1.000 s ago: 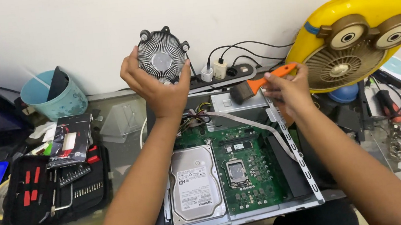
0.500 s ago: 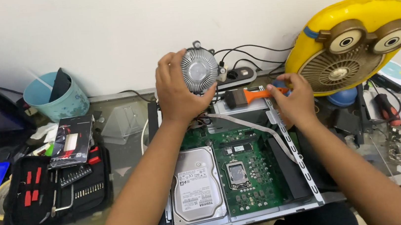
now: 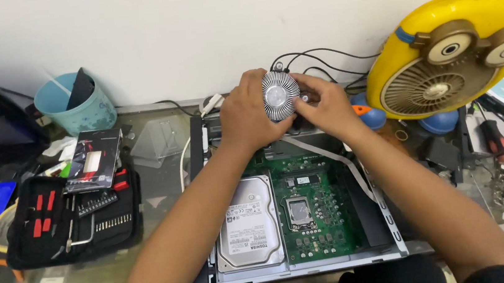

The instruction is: Repairing a computer by removing and cleaning the CPU fan and heat sink.

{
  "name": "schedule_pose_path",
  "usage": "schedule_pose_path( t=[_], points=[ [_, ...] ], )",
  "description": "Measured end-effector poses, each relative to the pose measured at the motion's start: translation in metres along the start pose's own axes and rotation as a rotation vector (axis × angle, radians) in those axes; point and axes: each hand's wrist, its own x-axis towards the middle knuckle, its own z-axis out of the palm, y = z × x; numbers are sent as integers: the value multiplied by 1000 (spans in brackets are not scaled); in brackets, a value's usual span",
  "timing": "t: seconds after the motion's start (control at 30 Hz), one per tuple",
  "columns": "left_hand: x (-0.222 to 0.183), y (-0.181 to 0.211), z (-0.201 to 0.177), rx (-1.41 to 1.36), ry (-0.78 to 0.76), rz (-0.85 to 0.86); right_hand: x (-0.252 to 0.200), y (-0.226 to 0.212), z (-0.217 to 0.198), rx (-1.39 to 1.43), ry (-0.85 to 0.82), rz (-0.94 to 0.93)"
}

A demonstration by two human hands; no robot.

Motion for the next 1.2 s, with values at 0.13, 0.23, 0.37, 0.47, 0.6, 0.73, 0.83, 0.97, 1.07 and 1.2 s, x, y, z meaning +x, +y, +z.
schedule_pose_path(
  t=[0.13, 0.23, 0.37, 0.47, 0.6, 0.73, 0.83, 0.97, 1.07, 1.2],
  points=[
    [1, 0, -5, -28, -45, -47, 9, -4, 10, -12, 41, 12],
    [-1, -6, 4, 19, 17, -36, 5, -7, 22, 14, 69, 33],
    [1, -4, 4, 4, -19, -65, -2, -9, 22, 48, 89, 86],
    [2, -3, 0, 19, -19, -36, -7, -8, 22, 101, 99, 52],
    [1, -4, -1, -23, 10, -47, -12, -7, 16, 26, 78, -6],
    [6, -6, -4, -51, -7, -24, -18, -17, 14, 6, 69, -32],
    [6, -5, -7, -60, -20, 7, -20, -16, 14, 0, 86, -42],
    [5, 0, -12, -35, -37, 19, -18, -5, 15, 20, 110, -24],
    [4, 2, -15, -16, -47, 27, -15, 9, 17, 40, 123, -7],
    [4, 3, -15, 3, -24, 39, -11, 15, 17, 129, 119, 18]
  ],
)
